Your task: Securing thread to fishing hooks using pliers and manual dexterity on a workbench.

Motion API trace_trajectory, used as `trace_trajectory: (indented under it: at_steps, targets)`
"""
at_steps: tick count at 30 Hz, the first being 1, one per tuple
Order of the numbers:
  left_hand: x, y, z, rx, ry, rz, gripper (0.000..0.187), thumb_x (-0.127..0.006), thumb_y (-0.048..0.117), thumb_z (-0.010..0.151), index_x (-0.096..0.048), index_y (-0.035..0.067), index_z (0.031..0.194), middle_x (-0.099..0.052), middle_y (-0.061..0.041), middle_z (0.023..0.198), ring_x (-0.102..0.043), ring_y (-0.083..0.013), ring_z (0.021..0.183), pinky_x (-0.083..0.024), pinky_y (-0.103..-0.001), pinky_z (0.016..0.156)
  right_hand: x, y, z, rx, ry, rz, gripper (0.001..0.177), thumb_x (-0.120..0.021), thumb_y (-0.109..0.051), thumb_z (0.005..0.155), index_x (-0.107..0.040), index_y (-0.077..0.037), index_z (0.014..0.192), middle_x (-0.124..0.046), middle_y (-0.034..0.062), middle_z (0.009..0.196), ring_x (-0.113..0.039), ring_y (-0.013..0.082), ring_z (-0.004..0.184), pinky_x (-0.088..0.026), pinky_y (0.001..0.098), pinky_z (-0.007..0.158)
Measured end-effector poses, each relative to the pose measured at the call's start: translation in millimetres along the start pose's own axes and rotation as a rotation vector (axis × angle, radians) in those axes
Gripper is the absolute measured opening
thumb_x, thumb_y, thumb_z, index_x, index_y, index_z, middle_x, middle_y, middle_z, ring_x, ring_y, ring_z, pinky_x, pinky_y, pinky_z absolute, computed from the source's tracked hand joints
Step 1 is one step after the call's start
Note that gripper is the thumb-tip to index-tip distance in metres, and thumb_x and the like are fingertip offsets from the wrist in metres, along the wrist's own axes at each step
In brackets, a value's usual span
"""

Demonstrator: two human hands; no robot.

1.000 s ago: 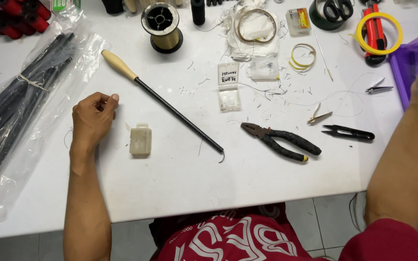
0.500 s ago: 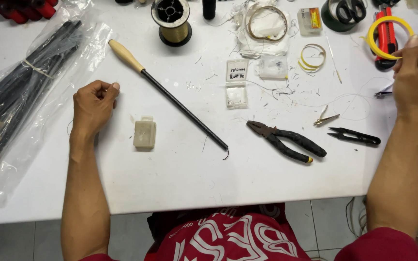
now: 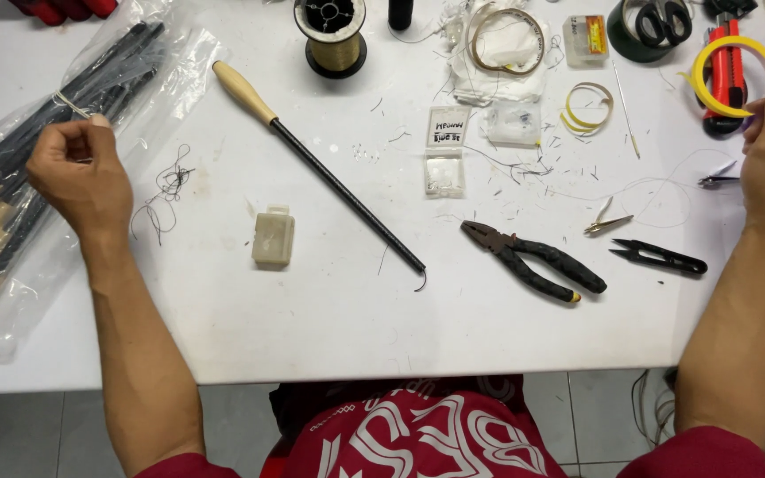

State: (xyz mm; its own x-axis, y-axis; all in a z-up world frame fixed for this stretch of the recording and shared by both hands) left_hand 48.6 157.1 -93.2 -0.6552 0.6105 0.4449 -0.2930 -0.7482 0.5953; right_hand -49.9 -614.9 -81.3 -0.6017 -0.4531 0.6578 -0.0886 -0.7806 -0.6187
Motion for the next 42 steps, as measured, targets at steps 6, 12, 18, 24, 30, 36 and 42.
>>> trace_trajectory:
  at_steps: [6,12,18,24,30,36,42]
  targets:
    - [-3.9,-13.8,-2.6,0.172,-0.138,-0.069,0.024,-0.075,0.009,0.117,-0.066,0.004,0.095,-0.060,-0.002,0.085,-0.055,-0.0129,0.080,-0.046,-0.031,0.070,0.9,2.0,3.9,-0.057,0.007,0.113,0.050,-0.044,-0.039,0.145,-0.066,-0.007,0.114,-0.053,-0.0012,0.084,-0.053,0.0067,0.078,-0.043,0.0196,0.072]
    - [0.4,-6.2,-4.5,0.160,-0.033,-0.131,0.020,-0.073,0.005,0.115,-0.071,0.003,0.095,-0.065,-0.003,0.082,-0.057,-0.0115,0.073,-0.044,-0.028,0.064,7.0,-7.7,-1.1,-0.177,0.005,0.176,0.046,-0.045,-0.044,0.140,-0.063,-0.013,0.111,-0.049,-0.0055,0.084,-0.047,0.0029,0.074,-0.037,0.0171,0.067]
    - [0.1,-15.5,-2.6,0.106,-0.063,-0.068,0.022,-0.075,0.005,0.117,-0.069,-0.001,0.097,-0.065,-0.006,0.087,-0.057,-0.0141,0.076,-0.046,-0.030,0.064,18.6,-17.9,-1.0,-0.114,0.036,0.063,0.050,-0.040,-0.049,0.140,-0.066,-0.011,0.120,-0.053,-0.0063,0.087,-0.051,0.0044,0.079,-0.043,0.0188,0.075]
    - [0.0,5.6,-4.2,0.156,-0.079,-0.134,0.015,-0.071,0.006,0.117,-0.069,0.000,0.103,-0.069,-0.008,0.091,-0.067,-0.0157,0.081,-0.055,-0.028,0.072,25.4,-1.8,0.6,-0.241,0.126,0.241,0.043,-0.027,-0.036,0.114,-0.061,-0.015,0.132,-0.049,-0.0100,0.087,-0.042,0.0020,0.078,-0.033,0.0170,0.070]
    - [-8.5,31.9,-8.1,0.111,-0.186,-0.106,0.015,-0.071,0.005,0.118,-0.069,-0.002,0.105,-0.071,-0.011,0.094,-0.071,-0.0197,0.083,-0.055,-0.031,0.069,22.5,-1.6,1.5,-0.232,0.143,0.279,0.046,-0.027,-0.036,0.111,-0.062,-0.014,0.131,-0.048,-0.0080,0.085,-0.038,0.0035,0.075,-0.028,0.0190,0.066]
    - [-9.1,41.8,-10.3,0.111,-0.220,-0.093,0.016,-0.071,0.007,0.118,-0.070,-0.003,0.106,-0.071,-0.012,0.091,-0.069,-0.0196,0.080,-0.053,-0.031,0.065,23.2,-11.2,-0.3,-0.233,0.161,0.290,0.042,-0.027,-0.033,0.113,-0.062,-0.014,0.127,-0.050,-0.0066,0.084,-0.038,0.0039,0.073,-0.029,0.0187,0.065]
    - [-12.3,42.4,-12.1,0.128,-0.218,-0.093,0.016,-0.071,0.010,0.115,-0.071,-0.002,0.104,-0.071,-0.010,0.088,-0.067,-0.0172,0.077,-0.052,-0.031,0.066,8.1,2.2,9.9,-0.308,0.129,0.330,0.033,-0.039,-0.038,0.122,-0.064,-0.016,0.121,-0.052,-0.0091,0.080,-0.046,-0.0005,0.072,-0.036,0.0143,0.064]
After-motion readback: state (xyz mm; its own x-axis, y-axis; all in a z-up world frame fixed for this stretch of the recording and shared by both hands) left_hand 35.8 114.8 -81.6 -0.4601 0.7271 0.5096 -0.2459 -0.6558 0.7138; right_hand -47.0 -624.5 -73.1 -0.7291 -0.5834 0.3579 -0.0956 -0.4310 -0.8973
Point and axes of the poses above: each hand's wrist, its own z-axis towards the middle knuckle, its own x-axis out of the back of the hand, y = z × x, the point moved 1 cm from there along z, towards the middle knuckle
